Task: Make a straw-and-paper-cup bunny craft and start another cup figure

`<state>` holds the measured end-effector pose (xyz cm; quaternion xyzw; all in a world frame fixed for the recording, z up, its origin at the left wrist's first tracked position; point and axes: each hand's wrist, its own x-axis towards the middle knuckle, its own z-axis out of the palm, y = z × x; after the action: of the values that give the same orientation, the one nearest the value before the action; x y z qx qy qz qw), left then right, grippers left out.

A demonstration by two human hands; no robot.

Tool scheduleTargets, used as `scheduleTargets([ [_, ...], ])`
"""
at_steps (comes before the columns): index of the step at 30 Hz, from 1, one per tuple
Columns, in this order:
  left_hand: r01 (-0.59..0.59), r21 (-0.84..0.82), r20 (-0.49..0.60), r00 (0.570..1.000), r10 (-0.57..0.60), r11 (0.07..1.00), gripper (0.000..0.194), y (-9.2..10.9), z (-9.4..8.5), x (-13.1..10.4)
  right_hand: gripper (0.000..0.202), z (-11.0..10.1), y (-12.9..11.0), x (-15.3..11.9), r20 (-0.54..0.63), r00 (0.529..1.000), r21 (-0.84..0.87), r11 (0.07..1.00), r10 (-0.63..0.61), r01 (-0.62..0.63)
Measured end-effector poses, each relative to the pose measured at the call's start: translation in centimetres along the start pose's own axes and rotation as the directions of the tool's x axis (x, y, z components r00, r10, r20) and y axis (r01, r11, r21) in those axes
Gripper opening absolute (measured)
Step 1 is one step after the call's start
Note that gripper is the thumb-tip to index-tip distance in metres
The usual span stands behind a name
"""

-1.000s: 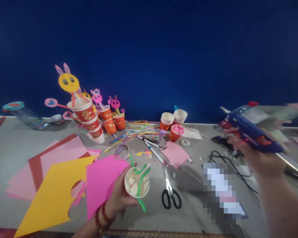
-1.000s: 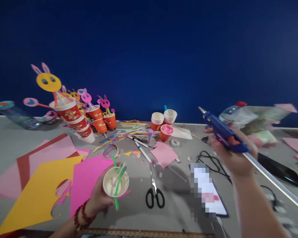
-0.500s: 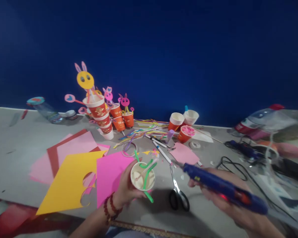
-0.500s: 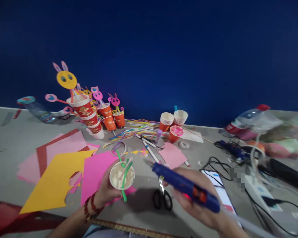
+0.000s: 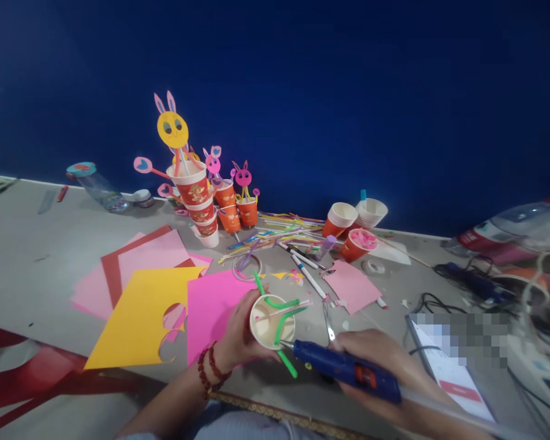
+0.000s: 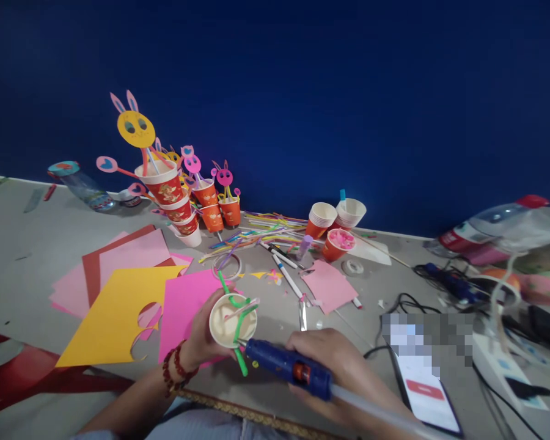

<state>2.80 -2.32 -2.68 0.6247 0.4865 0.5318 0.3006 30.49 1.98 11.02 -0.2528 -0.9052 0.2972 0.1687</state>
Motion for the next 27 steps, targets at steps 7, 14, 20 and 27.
scheduleTargets([
  [7,-0.095,0.069,0.024,0.995,0.093,0.993,0.109,1.1,-0.4,0.8,0.003,-0.9,0.0,0.1,0.061,0.998,-0.002,1.0,0.031,-0.031],
  [14,-0.189,0.118,0.064,0.981,0.183,0.975,0.106,1.7,-0.5,1.3,0.004,-1.3,0.0,0.4,0.131,0.991,0.025,0.999,0.028,-0.031],
  [20,-0.122,0.204,0.104,0.989,0.102,0.971,0.112,1.6,-0.6,1.0,0.005,-1.2,0.4,0.5,0.148,0.988,-0.017,0.999,0.046,-0.044],
  [27,-0.157,0.211,0.092,0.986,0.14,0.965,0.109,1.6,-0.4,0.9,0.01,-1.0,0.8,0.5,0.157,0.984,-0.061,0.995,0.086,-0.078],
])
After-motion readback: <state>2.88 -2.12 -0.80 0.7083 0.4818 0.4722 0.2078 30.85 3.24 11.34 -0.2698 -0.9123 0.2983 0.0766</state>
